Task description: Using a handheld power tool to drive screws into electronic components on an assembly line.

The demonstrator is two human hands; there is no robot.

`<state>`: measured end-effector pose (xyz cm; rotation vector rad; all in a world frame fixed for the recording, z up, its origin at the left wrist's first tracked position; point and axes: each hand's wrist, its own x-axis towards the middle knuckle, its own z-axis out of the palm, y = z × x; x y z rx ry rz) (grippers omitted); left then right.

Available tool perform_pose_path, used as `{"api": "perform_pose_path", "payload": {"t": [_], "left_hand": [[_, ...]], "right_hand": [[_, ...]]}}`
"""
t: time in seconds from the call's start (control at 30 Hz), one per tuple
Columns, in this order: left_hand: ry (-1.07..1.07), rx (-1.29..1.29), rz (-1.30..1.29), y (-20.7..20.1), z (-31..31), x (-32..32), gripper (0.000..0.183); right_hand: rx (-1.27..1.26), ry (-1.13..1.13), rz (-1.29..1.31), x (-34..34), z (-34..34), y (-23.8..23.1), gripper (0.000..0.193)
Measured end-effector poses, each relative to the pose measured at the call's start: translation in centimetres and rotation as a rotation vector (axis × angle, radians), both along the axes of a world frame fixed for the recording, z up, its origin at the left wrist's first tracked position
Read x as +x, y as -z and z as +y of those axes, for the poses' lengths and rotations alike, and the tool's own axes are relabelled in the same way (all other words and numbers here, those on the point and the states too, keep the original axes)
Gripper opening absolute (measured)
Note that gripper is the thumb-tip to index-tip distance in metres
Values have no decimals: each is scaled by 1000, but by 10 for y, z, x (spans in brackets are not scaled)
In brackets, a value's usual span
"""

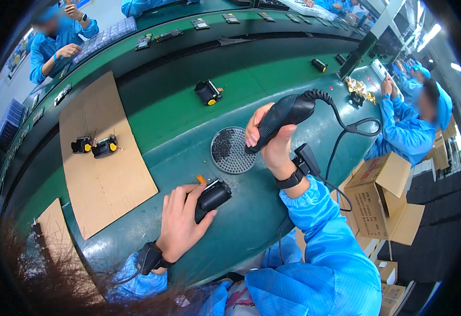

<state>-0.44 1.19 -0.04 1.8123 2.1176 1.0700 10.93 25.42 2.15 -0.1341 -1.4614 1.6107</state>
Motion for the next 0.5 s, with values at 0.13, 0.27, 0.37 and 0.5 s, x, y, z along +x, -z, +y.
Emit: {"api": "perform_pose_path", "payload": {"t": [0.13, 0.27, 0.37, 0.5], "left_hand": [[-11, -1, 2, 1, -2, -2, 60], [-31, -7, -23, 1, -4, -4, 62], [-37, -41, -44, -1, -5, -5, 63], [-42, -17, -76, 5, -7, -6, 66]], "right_hand": [[-59, 22, 69, 3, 0, -6, 85], [-83, -1, 141, 4, -9, -26, 87], [-82, -134, 169, -1, -26, -33, 87], [-60, -256, 186, -19, -68, -38, 87]]}}
